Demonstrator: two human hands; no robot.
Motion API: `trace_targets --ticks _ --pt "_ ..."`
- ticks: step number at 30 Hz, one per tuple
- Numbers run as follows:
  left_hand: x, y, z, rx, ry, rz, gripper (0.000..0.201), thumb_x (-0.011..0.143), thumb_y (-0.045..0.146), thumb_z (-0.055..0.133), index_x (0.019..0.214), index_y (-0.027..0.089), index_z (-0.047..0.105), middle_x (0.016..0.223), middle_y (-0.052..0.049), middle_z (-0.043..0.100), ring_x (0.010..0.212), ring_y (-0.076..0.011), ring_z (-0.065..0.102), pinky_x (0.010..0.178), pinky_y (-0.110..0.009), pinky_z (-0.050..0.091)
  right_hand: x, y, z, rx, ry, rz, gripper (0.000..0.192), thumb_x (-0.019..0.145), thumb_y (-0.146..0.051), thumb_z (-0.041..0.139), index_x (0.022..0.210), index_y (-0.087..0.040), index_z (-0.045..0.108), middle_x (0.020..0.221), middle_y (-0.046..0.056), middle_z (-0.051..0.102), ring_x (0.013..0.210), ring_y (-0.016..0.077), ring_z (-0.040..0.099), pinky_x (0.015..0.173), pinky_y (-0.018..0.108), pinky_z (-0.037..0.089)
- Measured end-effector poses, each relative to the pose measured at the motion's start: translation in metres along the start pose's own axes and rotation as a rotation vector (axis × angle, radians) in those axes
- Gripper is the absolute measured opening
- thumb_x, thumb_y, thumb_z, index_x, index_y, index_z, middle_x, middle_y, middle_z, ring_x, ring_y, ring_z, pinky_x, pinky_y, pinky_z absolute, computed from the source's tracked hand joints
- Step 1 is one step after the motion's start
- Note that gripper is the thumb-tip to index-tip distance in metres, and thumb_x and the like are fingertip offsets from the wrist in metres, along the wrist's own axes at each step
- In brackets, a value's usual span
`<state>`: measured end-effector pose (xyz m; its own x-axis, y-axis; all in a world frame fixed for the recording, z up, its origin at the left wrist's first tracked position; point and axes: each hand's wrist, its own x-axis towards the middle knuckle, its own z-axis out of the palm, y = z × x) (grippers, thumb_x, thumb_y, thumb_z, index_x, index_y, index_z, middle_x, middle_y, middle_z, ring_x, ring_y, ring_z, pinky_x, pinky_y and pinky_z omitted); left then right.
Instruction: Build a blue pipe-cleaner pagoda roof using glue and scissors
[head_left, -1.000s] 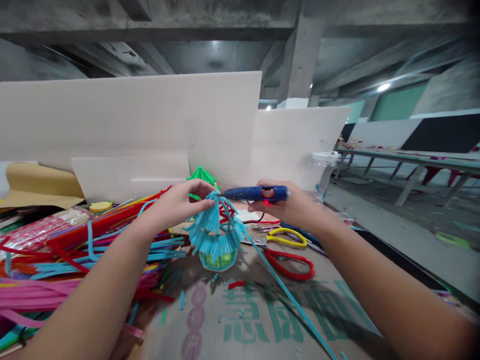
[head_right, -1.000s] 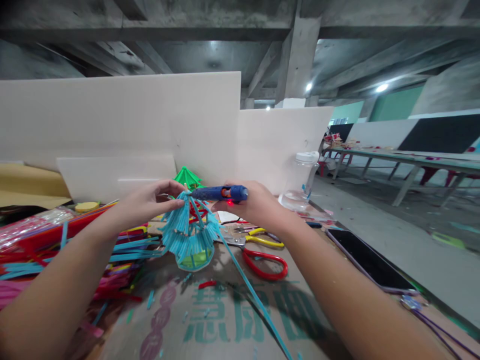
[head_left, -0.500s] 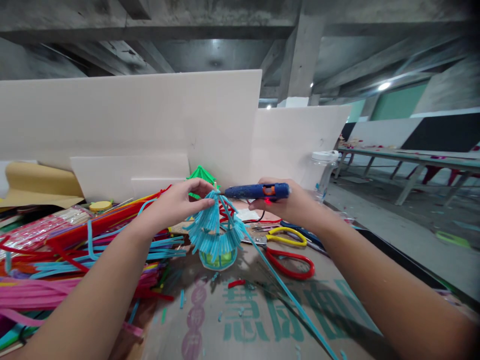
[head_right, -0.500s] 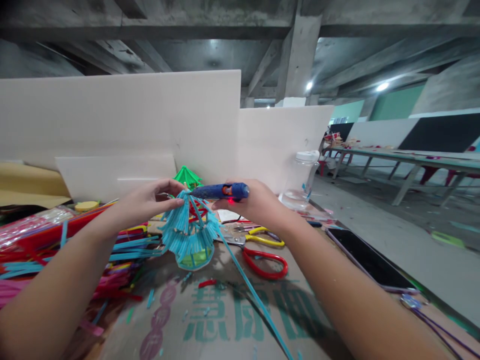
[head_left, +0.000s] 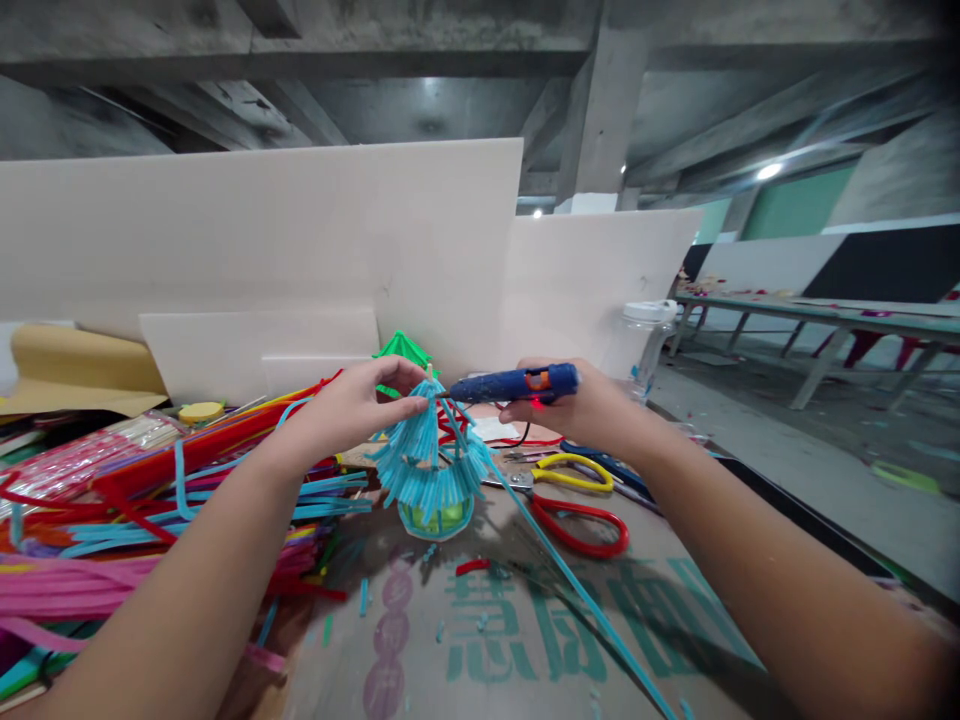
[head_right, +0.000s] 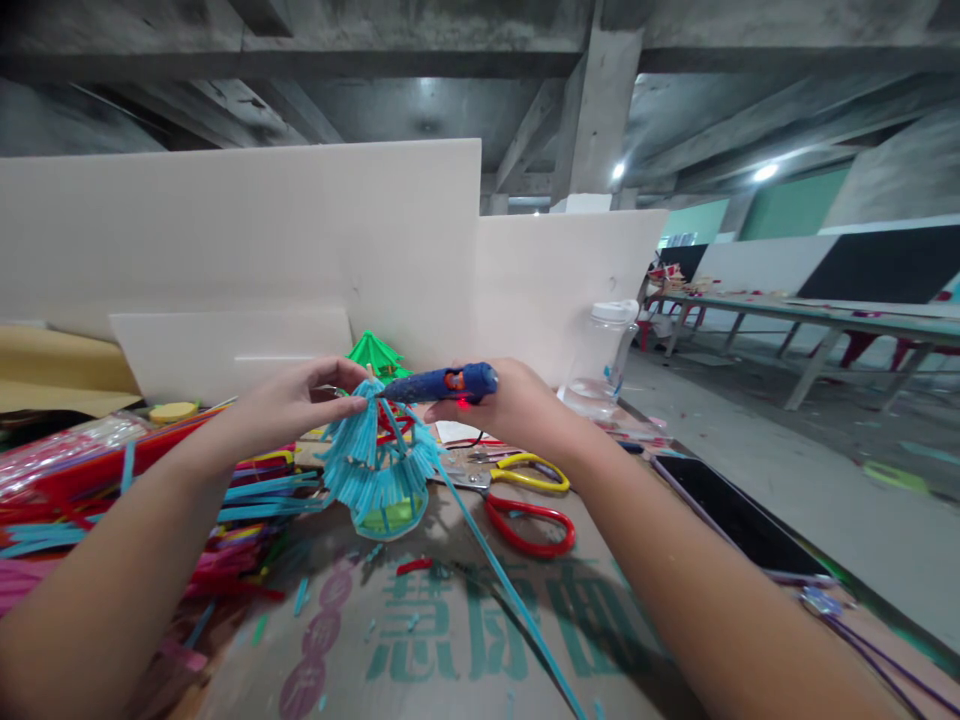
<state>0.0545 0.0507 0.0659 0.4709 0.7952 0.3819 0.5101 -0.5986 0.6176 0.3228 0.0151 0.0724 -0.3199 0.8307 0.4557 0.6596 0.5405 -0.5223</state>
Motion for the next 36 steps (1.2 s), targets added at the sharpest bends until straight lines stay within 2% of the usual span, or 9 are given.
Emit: trace_targets --ticks 11,15,25,36 --pt "-0.0005 0.0008 0.0004 -0.009 0.005 -0.002 0.043 0.081 0.053 0.062 0.110 0.022 0.062 0.110 -0.007 0.069 0.098 -0.0242 0.066 0.081 -0.036 0.052 0.0004 -0.0007 0.0001 -0.019 0.000 0.036 0.034 0.069 -0.052 0.073 0.073 -0.019 0.064 0.059 -0.003 0.054 0.056 0.0112 0.045 0.050 0.024 0.032" --pt "0.0001 -0.0004 0.0005 -0.002 0.008 0.009 0.043 0.081 0.053 0.062 0.110 0.021 0.063 0.109 -0.007 0.068 0.099 -0.0239 0.065 0.083 -0.036 0.052 0.0006 0.0003 0.0002 -0.051 -0.003 0.053 0.033 0.068 -0.051 0.073 0.071 -0.019 0.063 0.056 -0.004 0.050 0.053 0.0104 0.042 0.048 0.023 0.030" --pt "0.0002 -0.0023 0.0007 -0.006 0.011 0.023 0.042 0.081 0.052 0.063 0.111 0.021 0.062 0.111 -0.007 0.068 0.100 -0.0240 0.066 0.083 -0.036 0.051 -0.0014 0.0009 -0.0010 -0.039 -0.067 -0.035 0.033 0.071 -0.050 0.072 0.072 -0.018 0.064 0.057 -0.004 0.051 0.055 0.0104 0.042 0.050 0.024 0.030" --pt "0.0008 -0.0031 0.0007 -0.009 0.010 0.011 0.046 0.080 0.054 0.063 0.112 0.021 0.062 0.113 -0.008 0.068 0.101 -0.0250 0.065 0.082 -0.036 0.052 -0.0018 0.0038 -0.0019 0.008 -0.102 -0.042 0.031 0.072 -0.048 0.073 0.079 -0.019 0.069 0.061 -0.003 0.055 0.057 0.0109 0.045 0.051 0.023 0.033"
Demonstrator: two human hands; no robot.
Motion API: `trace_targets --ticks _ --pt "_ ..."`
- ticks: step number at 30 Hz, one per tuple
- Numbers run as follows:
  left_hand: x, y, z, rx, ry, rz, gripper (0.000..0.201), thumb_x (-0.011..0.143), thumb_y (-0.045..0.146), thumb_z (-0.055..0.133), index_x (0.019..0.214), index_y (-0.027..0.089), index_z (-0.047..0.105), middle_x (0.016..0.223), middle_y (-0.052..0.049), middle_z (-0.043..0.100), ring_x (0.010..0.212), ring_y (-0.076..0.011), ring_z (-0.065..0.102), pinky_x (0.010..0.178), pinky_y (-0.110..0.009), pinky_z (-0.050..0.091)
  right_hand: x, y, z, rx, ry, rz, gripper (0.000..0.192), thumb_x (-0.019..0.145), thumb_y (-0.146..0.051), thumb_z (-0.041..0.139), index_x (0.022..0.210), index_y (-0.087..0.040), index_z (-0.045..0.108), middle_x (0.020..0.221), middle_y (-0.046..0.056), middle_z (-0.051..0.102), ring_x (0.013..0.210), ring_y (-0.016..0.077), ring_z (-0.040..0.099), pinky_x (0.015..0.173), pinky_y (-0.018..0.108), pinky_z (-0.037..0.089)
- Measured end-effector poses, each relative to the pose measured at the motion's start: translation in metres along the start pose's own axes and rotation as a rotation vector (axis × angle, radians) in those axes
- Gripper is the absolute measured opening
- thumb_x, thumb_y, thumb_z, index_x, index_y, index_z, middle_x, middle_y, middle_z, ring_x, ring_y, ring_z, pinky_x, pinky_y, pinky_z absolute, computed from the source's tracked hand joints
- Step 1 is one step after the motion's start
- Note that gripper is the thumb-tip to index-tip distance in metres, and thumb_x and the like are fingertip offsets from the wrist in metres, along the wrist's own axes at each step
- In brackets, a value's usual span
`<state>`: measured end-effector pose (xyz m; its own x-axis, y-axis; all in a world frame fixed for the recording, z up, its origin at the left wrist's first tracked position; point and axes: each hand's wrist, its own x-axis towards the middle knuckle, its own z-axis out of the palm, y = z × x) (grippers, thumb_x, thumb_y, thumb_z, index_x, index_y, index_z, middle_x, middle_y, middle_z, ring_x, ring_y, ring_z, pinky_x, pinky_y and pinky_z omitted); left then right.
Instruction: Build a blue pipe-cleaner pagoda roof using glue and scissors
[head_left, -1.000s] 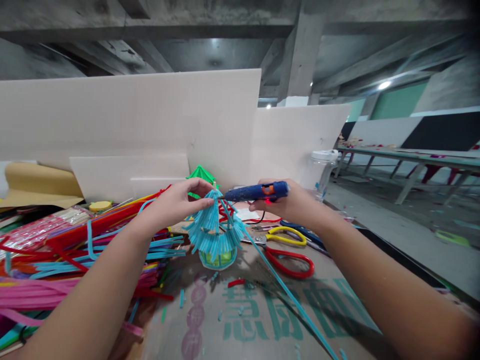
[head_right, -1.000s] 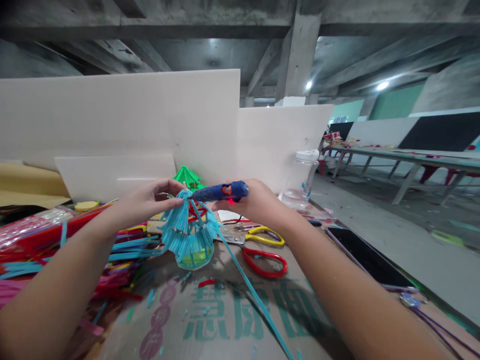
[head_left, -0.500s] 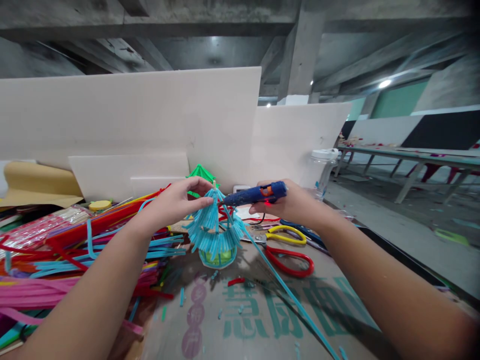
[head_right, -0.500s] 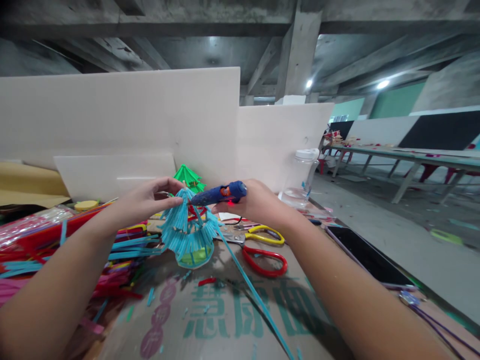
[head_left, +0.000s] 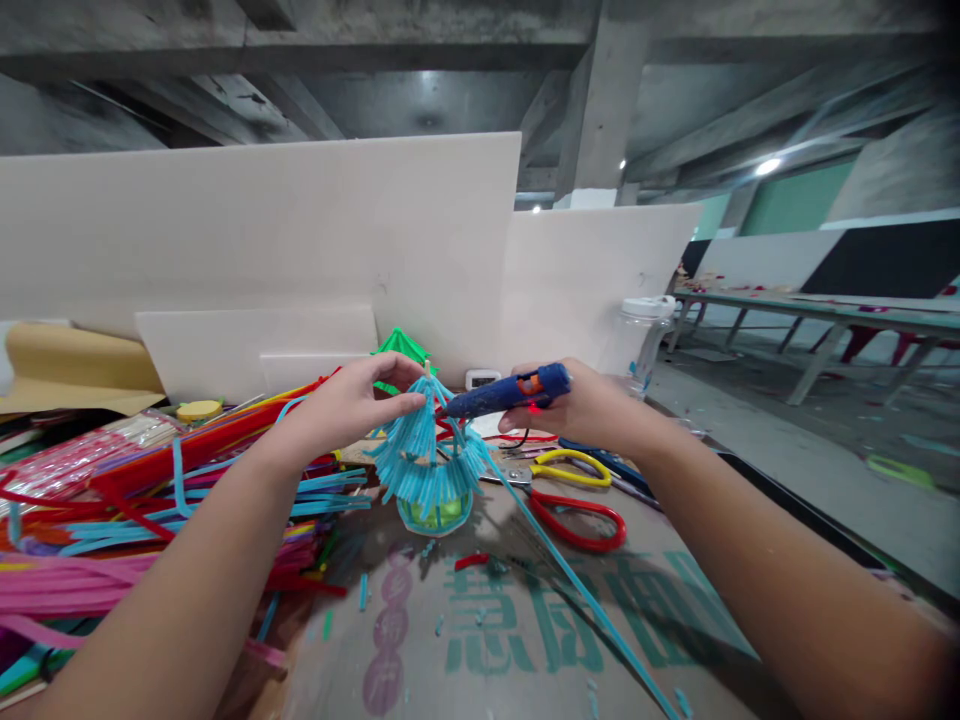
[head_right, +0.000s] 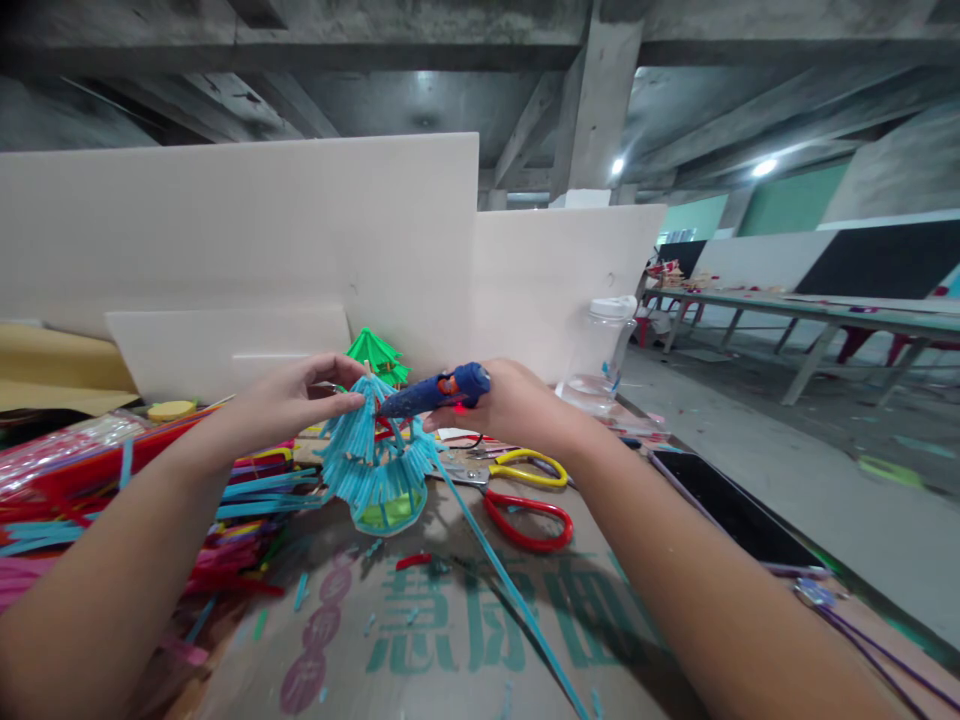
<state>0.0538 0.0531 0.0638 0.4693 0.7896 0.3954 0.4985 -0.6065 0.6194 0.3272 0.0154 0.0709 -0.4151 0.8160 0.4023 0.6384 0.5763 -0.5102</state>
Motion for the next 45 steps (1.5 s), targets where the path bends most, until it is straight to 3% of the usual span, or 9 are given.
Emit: trace_targets --ticks 6,11,21,31,45 --pt "0.000 0.000 0.000 -0.019 -0.013 -0.001 0.043 0.081 0.053 0.063 0.111 0.022 0.061 0.112 -0.006 0.068 0.100 -0.0239 0.065 0.081 -0.035 0.052 0.001 -0.004 0.000 -0.037 0.059 0.075 0.030 0.070 -0.048 0.074 0.072 -0.019 0.065 0.055 -0.004 0.049 0.053 0.0102 0.041 0.048 0.023 0.030" --pt "-0.001 0.000 0.000 -0.028 -0.009 -0.014 0.045 0.080 0.055 0.063 0.111 0.022 0.061 0.111 -0.007 0.068 0.100 -0.0249 0.065 0.079 -0.035 0.052 0.000 -0.004 0.000 0.041 0.070 0.049 0.033 0.071 -0.050 0.073 0.080 -0.018 0.068 0.063 0.000 0.059 0.059 0.0135 0.050 0.052 0.025 0.035" --pt "0.000 0.001 -0.001 -0.005 -0.009 0.020 0.040 0.082 0.050 0.063 0.110 0.021 0.062 0.110 -0.005 0.069 0.101 -0.0242 0.066 0.086 -0.037 0.051 -0.003 -0.003 -0.011 0.146 -0.180 -0.086 0.038 0.081 -0.048 0.066 0.106 -0.020 0.070 0.087 0.003 0.072 0.077 0.0179 0.063 0.064 0.026 0.045" --pt "0.000 0.003 0.000 0.001 -0.010 0.009 0.040 0.082 0.049 0.063 0.111 0.021 0.062 0.110 -0.006 0.069 0.101 -0.0242 0.066 0.086 -0.038 0.052 0.000 0.002 -0.010 0.106 -0.166 -0.099 0.036 0.075 -0.050 0.072 0.083 -0.016 0.062 0.069 -0.001 0.060 0.065 0.0138 0.053 0.058 0.025 0.039" --pt "0.001 0.002 -0.001 0.012 -0.013 0.017 0.040 0.082 0.050 0.063 0.111 0.022 0.062 0.110 -0.005 0.069 0.102 -0.0248 0.065 0.086 -0.039 0.052 -0.002 0.001 -0.005 0.159 -0.101 -0.085 0.031 0.078 -0.047 0.070 0.083 -0.018 0.061 0.063 -0.005 0.047 0.058 0.0093 0.043 0.050 0.021 0.032"
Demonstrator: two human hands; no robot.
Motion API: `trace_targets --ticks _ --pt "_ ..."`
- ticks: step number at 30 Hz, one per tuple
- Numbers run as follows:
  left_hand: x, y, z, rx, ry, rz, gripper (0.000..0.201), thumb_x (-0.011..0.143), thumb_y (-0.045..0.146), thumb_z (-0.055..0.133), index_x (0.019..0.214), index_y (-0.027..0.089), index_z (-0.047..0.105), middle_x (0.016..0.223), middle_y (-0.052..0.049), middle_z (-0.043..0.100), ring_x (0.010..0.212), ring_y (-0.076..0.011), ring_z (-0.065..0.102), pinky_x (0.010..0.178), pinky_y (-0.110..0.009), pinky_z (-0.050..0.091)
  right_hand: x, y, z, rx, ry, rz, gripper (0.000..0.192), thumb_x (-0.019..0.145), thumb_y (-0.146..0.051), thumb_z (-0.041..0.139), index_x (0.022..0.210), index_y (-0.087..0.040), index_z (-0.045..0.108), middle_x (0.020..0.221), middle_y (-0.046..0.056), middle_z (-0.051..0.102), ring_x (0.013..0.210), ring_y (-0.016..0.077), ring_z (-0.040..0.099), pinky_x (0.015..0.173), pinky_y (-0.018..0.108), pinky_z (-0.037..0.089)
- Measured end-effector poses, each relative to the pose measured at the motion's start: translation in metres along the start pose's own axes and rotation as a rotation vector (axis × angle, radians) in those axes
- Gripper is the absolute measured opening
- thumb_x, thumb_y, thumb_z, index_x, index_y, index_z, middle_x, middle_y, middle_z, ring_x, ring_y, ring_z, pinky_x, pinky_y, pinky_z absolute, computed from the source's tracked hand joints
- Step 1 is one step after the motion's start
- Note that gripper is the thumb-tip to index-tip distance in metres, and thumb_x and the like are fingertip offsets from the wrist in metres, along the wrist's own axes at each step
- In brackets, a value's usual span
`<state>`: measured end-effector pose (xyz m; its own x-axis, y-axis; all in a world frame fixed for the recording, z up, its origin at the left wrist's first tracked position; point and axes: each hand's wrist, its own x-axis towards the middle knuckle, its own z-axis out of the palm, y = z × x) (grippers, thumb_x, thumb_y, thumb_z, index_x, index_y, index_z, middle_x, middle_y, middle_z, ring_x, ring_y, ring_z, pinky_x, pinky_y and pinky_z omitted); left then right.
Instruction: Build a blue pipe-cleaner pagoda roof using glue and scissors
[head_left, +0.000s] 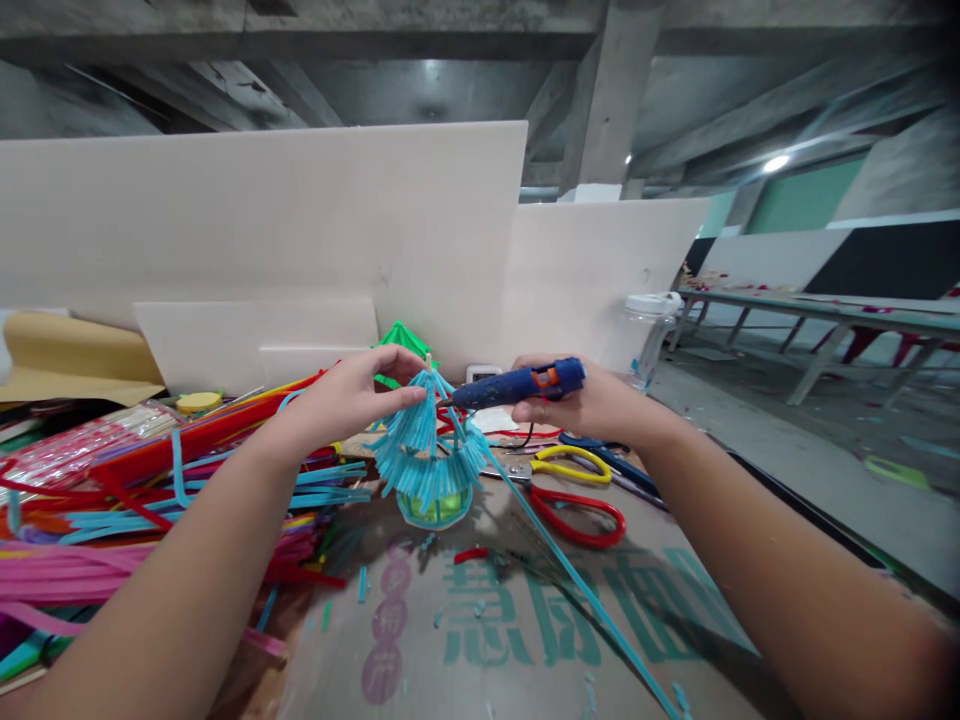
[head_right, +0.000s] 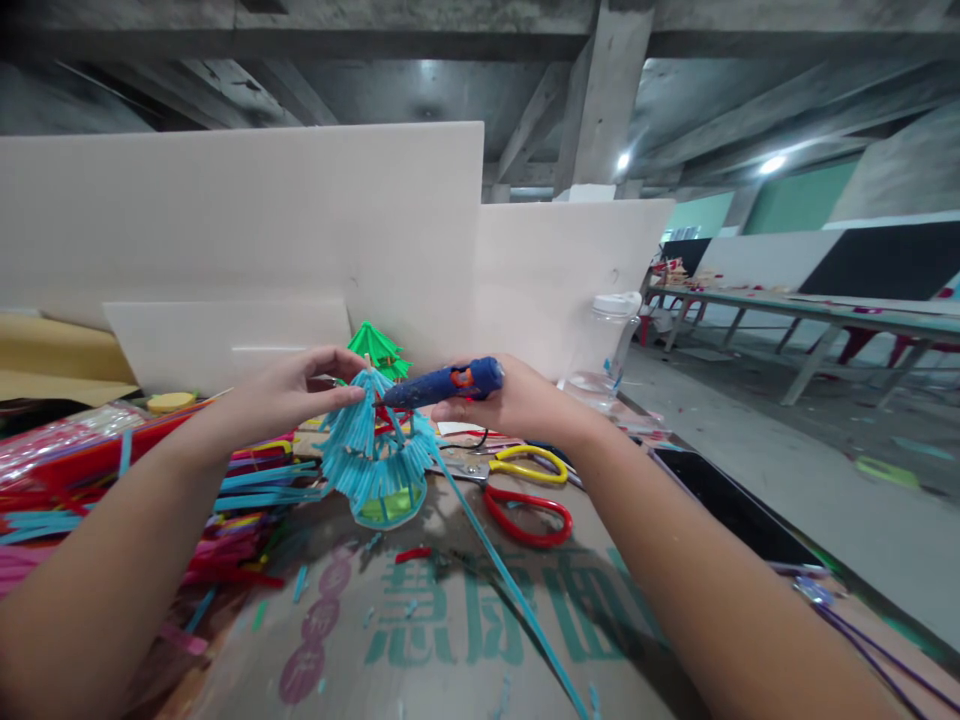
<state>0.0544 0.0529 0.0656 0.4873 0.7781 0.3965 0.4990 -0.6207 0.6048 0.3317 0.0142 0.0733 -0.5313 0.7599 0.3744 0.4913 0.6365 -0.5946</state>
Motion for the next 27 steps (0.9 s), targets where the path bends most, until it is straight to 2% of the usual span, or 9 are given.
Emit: trace_targets --ticks 10,17,27 --pt "-0.0009 0.0030 -0.0002 0.016 0.000 -0.015 0.040 0.082 0.049 0.063 0.111 0.022 0.062 0.109 -0.005 0.070 0.102 -0.0249 0.065 0.086 -0.038 0.053 0.0019 -0.0012 0.0010 -0.002 0.021 0.017 0.035 0.072 -0.045 0.075 0.085 -0.017 0.058 0.067 -0.003 0.054 0.063 0.0111 0.048 0.055 0.023 0.037" --pt "-0.0006 0.0014 -0.0003 0.020 -0.002 -0.012 0.042 0.082 0.049 0.062 0.113 0.020 0.062 0.112 -0.007 0.069 0.105 -0.0254 0.064 0.088 -0.039 0.052 0.0020 -0.0006 0.0034 -0.024 -0.061 0.025 0.042 0.070 -0.051 0.075 0.088 -0.017 0.059 0.070 -0.001 0.057 0.065 0.0130 0.050 0.056 0.024 0.037" --pt "-0.0012 0.0036 -0.0006 0.032 -0.006 -0.022 0.045 0.082 0.050 0.061 0.115 0.020 0.061 0.113 -0.007 0.068 0.105 -0.0256 0.063 0.086 -0.038 0.052 0.0020 -0.0056 0.0029 -0.058 -0.100 0.049 0.043 0.070 -0.052 0.075 0.089 -0.016 0.061 0.071 -0.001 0.057 0.065 0.0120 0.048 0.056 0.024 0.036"
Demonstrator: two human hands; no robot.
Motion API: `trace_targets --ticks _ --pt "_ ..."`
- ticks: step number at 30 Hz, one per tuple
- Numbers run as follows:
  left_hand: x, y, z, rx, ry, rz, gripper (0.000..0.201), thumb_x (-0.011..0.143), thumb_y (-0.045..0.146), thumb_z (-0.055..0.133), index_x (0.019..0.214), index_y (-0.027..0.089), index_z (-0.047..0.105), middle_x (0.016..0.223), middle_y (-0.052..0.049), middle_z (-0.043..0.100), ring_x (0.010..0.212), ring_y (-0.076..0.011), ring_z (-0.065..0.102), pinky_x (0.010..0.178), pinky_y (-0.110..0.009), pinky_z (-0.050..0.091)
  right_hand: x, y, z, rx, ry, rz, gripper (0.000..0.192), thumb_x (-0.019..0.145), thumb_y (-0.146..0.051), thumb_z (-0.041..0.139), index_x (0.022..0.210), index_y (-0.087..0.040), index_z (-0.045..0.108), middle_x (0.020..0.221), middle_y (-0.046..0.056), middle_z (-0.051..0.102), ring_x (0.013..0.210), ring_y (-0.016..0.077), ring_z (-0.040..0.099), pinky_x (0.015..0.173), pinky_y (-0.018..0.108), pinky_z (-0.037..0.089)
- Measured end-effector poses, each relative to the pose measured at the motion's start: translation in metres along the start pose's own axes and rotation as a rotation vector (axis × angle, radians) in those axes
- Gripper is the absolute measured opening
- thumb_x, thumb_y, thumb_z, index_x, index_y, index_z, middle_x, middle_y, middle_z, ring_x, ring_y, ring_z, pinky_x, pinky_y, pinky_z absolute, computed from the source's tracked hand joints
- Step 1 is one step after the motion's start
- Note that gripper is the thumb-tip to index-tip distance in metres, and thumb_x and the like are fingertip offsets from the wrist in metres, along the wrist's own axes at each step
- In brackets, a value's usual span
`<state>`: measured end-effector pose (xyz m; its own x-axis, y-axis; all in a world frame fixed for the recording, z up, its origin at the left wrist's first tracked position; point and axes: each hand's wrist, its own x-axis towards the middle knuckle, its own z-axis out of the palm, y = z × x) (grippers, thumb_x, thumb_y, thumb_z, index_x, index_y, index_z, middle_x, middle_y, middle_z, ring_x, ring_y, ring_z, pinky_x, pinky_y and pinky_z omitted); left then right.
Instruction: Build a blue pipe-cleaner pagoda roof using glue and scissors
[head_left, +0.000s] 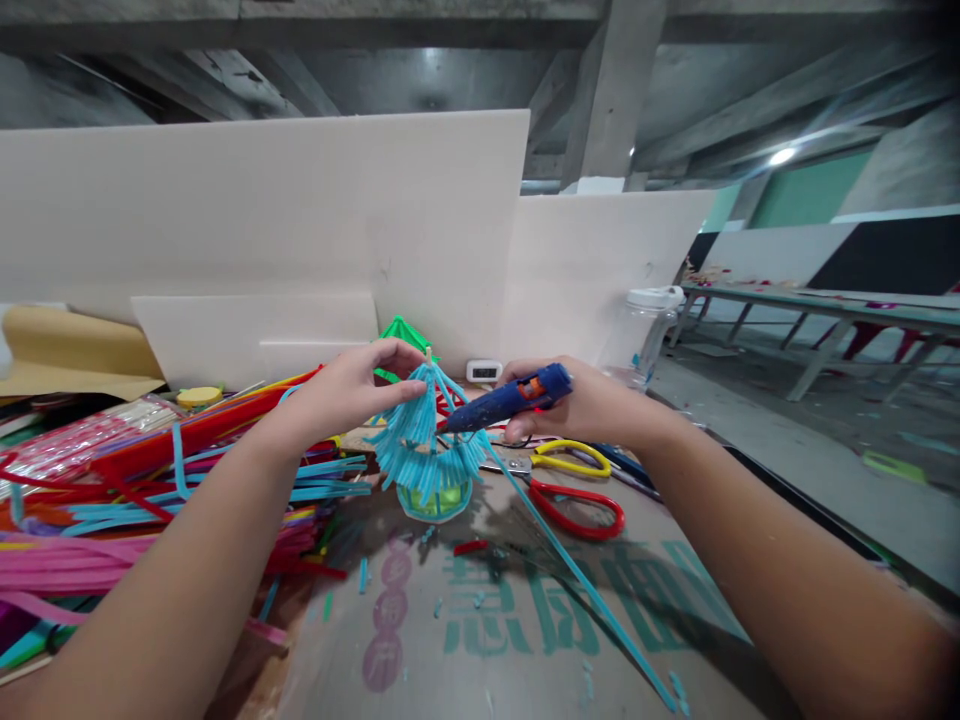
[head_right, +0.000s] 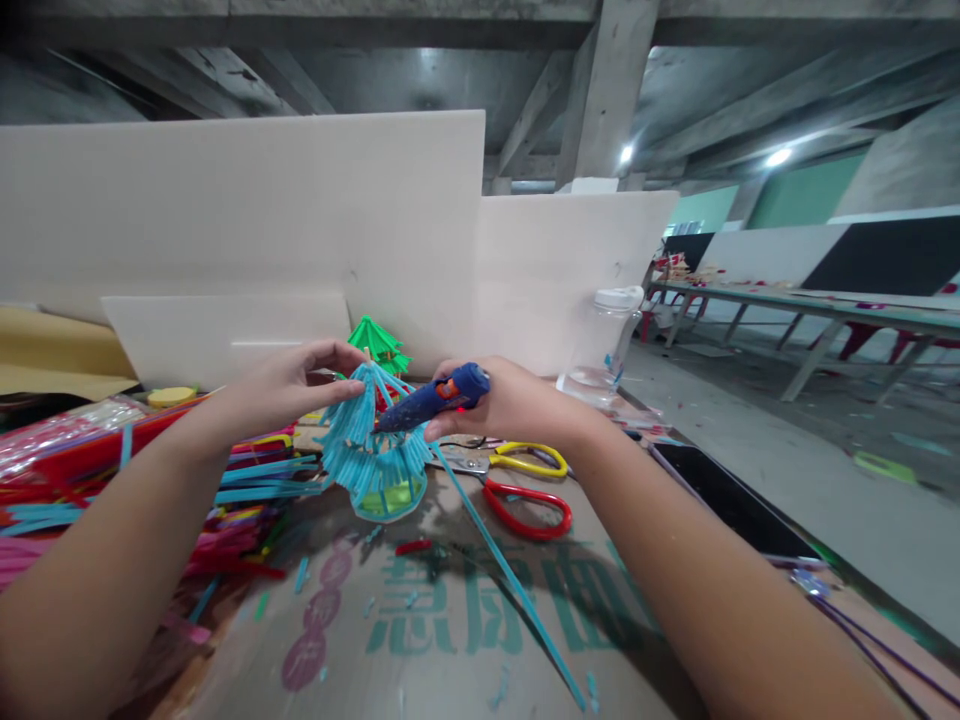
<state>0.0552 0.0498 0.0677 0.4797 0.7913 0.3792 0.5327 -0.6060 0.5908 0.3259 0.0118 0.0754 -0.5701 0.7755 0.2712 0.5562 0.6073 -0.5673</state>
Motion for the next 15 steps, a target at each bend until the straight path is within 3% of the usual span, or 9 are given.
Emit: trace_targets --ticks 15 --pt "0.0015 -0.0051 0.0000 -0.002 -0.006 0.018 0.045 0.083 0.052 0.060 0.116 0.021 0.061 0.114 -0.007 0.068 0.105 -0.0248 0.063 0.086 -0.038 0.051 -0.0018 -0.0018 -0.0008 -0.024 -0.019 0.051 0.044 0.069 -0.053 0.076 0.089 -0.017 0.063 0.069 -0.002 0.060 0.066 0.0133 0.051 0.056 0.025 0.034"
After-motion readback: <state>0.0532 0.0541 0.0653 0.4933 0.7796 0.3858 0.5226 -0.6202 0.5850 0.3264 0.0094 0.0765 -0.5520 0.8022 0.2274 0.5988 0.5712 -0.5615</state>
